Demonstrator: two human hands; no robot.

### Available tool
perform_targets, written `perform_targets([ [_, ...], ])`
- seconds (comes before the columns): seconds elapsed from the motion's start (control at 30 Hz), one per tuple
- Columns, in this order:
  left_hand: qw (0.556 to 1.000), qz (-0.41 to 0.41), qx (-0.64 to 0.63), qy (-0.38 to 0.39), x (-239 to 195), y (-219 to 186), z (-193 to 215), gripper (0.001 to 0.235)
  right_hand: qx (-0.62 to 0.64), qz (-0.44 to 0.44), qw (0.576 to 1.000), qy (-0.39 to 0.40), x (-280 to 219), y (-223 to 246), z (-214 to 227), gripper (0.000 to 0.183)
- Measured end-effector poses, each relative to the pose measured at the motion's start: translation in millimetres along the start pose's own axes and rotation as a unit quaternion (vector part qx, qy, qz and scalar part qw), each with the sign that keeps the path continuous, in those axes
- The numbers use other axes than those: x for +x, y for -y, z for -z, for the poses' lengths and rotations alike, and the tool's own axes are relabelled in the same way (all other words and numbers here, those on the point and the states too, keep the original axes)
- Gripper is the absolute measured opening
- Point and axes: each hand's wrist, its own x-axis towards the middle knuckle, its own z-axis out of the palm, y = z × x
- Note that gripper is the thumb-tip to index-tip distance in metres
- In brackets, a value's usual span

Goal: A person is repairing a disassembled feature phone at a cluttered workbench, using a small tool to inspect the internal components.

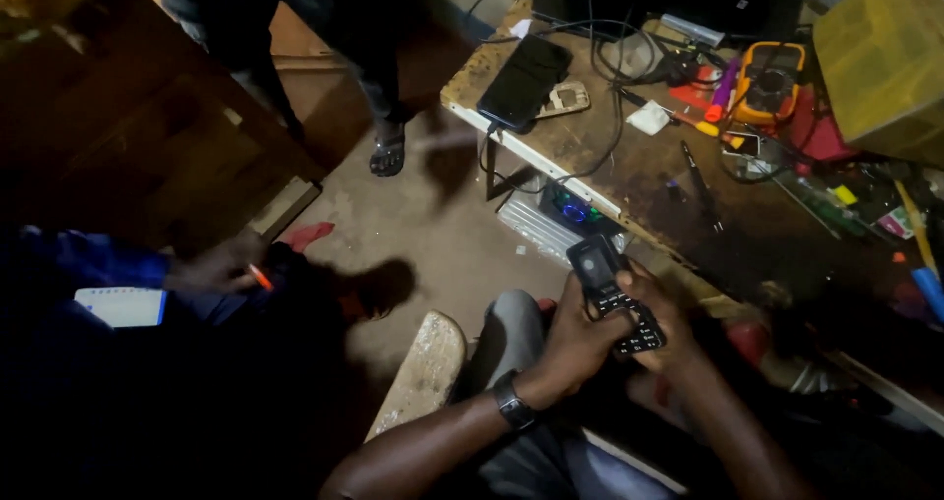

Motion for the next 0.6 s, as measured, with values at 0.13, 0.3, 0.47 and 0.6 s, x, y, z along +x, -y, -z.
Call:
perform_targets([
  [0.13, 0.999, 0.019, -0.041, 0.001, 0, -2, 1, 0.05, -0.003, 0.002, 1.0, 0.008, 2, -4, 12, 0.043],
  [0.3, 1.0, -0.009, -0.013, -0.003, -2, -2, -1, 0.045, -0.003, -0.013, 1.0, 0.01, 4, -24, 43, 0.046],
  [0.47, 1.0, -0.022, -0.012, 0.006, 0, 31, 4, 0.047, 0.018, -0.006, 1.0, 0.003, -4, -20, 27, 0.046],
  [0.6, 1.0, -0.015, -0.011, -0.006, -4, 17, 1, 0.045, 0.021, 0.003, 1.0, -0.012, -7, -12, 8, 0.048],
])
